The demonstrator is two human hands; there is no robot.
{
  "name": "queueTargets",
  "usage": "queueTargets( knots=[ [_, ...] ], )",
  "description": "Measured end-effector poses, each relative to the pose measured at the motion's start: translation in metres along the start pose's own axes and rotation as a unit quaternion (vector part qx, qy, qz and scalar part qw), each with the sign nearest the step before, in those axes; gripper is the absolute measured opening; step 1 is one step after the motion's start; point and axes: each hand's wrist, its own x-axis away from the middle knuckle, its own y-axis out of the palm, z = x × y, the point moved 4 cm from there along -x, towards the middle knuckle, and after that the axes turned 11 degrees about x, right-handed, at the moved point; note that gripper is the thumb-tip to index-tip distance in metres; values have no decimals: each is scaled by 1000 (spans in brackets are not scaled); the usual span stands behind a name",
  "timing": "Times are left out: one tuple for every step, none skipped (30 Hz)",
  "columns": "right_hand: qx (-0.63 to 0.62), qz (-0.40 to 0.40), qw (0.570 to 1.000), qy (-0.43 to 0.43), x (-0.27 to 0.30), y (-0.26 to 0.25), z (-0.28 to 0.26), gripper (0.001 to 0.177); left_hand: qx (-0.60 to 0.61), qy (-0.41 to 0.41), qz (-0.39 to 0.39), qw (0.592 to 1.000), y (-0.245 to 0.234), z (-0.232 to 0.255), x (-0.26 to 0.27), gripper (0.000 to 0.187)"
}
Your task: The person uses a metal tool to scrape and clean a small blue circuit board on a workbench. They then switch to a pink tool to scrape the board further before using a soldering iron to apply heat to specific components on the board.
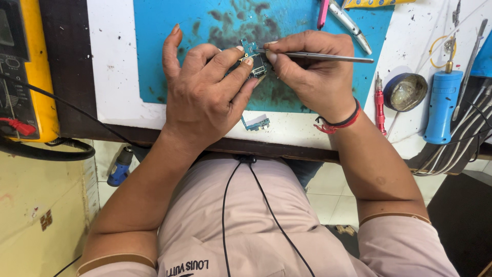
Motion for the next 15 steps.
queueTargets(
  knots=[
    [18, 0, 1000, -6, 0, -1, 0, 8, -1, 5, 5, 1000, 0, 0, 0, 20],
    [36, 0, 999, -12, 0, -1, 0, 8, 1, 1, 1, 1000, 1, 0, -1, 20],
    [23, -1, 1000, -11, 0, -1, 0, 8, 2, -3, -3, 1000, 1, 0, 0, 20],
    [11, -2, 1000, -9, 0, -1, 1, 8, 2, -5, -5, 1000, 1, -1, 0, 21],
    [-2, -2, 1000, -7, 0, -1, 2, 8, 2, -7, -7, 1000, 2, -1, 1, 21],
    [6, 0, 1000, -9, 1, -1, 2, 7, 2, -6, -6, 1000, 2, -1, 1, 21],
    [14, 2, 1000, -10, 1, -1, 3, 7, 1, -3, -4, 1000, 2, -1, 0, 21],
    [22, 4, 1000, -12, 1, -1, 2, 6, 0, 0, -2, 1000, 2, -1, 0, 21],
    [24, 2, 1000, -13, 1, -1, 2, 6, -2, 3, 1, 1000, 1, -1, 0, 21],
    [25, 0, 1000, -15, 0, -1, 2, 7, -4, 6, 3, 1000, 0, 0, 0, 21],
    [28, -2, 999, -17, 0, -1, 2, 7, -3, 3, 0, 1000, 1, -1, 0, 20],
    [33, 0, 999, -15, 0, -2, 3, 7, -1, 0, -2, 1000, 2, -1, 0, 20],
    [38, 2, 999, -12, 1, -1, 3, 7, -1, -2, -4, 1000, 2, -1, 1, 20],
    [42, 4, 999, -10, 1, -1, 4, 8, 0, -4, -6, 1000, 3, -2, 2, 20],
    [32, 5, 999, -9, 2, -1, 5, 7, 0, -4, -5, 1000, 3, -2, 2, 20]
  ],
)
